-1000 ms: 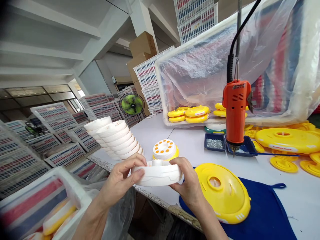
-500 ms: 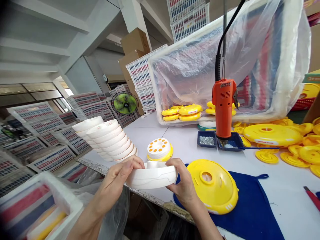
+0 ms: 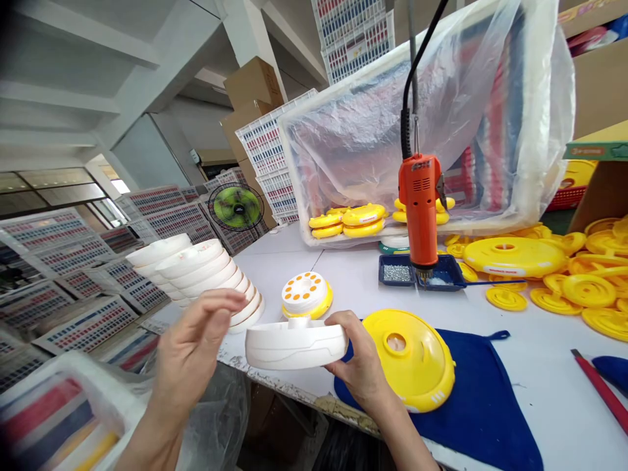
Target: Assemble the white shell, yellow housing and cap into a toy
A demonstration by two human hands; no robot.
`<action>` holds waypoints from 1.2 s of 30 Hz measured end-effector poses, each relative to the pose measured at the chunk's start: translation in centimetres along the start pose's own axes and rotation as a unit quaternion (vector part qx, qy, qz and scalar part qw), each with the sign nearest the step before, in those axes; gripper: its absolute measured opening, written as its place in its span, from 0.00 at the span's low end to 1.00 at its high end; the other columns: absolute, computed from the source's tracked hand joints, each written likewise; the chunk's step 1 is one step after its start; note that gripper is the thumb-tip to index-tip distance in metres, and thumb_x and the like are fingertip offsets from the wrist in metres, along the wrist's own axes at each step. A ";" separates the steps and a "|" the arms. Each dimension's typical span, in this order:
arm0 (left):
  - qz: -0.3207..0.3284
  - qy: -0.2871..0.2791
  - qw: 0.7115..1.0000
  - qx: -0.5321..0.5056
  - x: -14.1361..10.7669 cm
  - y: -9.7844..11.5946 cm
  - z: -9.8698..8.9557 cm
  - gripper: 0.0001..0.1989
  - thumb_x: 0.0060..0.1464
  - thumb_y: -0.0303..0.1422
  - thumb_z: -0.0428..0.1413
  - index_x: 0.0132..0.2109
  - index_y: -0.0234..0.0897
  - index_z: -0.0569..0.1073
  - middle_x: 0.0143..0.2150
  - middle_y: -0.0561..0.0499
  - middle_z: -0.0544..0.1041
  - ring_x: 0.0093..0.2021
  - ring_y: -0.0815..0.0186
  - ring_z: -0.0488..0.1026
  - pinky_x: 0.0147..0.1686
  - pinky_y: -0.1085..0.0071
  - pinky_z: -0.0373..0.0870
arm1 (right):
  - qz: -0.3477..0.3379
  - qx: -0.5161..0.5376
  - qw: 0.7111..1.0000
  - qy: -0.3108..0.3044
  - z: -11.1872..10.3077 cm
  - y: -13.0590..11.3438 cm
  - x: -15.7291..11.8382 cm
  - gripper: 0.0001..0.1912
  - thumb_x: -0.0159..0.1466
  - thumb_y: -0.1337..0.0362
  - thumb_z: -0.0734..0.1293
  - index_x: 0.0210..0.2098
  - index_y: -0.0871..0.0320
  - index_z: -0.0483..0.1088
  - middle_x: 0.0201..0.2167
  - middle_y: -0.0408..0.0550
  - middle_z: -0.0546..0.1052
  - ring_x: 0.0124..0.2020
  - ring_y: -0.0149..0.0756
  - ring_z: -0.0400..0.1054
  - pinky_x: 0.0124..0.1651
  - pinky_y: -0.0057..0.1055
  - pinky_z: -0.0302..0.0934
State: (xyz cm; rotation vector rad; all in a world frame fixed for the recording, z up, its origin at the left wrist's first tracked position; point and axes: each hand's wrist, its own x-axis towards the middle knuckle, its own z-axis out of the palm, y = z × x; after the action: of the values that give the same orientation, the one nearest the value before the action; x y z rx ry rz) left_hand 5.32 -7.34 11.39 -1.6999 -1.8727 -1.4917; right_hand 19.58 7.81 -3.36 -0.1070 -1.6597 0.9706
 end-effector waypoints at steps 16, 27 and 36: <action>0.043 -0.284 0.954 0.089 0.7 2.7 2.1 0.21 0.65 0.42 0.53 0.26 0.38 0.62 0.27 0.55 0.66 0.32 0.66 0.62 0.36 0.68 0.55 | -0.093 -0.124 0.985 -0.077 -0.9 -2.3 0.9 0.19 0.62 0.75 0.66 0.50 0.55 0.62 0.44 0.51 0.71 0.44 0.43 0.66 0.43 0.37 0.63; -0.164 -0.113 0.976 -0.091 -1.8 0.2 3.2 0.25 0.66 0.45 0.48 0.22 0.38 0.57 0.21 0.57 0.55 0.23 0.70 0.52 0.24 0.70 0.50 | -0.020 -0.085 0.991 -0.101 -1.6 -3.6 1.1 0.34 0.56 0.69 0.76 0.58 0.51 0.60 0.48 0.49 0.72 0.47 0.42 0.68 0.47 0.33 0.63; -0.218 -0.029 0.941 -0.256 -3.6 -2.8 2.7 0.30 0.62 0.52 0.51 0.19 0.37 0.59 0.20 0.56 0.56 0.22 0.71 0.52 0.22 0.71 0.49 | 0.087 0.096 0.991 -0.043 -1.1 -0.5 -0.3 0.20 0.61 0.57 0.73 0.49 0.53 0.67 0.42 0.43 0.73 0.42 0.35 0.69 0.44 0.25 0.64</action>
State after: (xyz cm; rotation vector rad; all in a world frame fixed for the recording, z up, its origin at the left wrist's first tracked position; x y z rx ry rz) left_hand 5.31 -7.06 6.14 -1.5849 -2.1233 -2.2912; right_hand 20.80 7.86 -3.30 -0.0823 -1.6457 1.2786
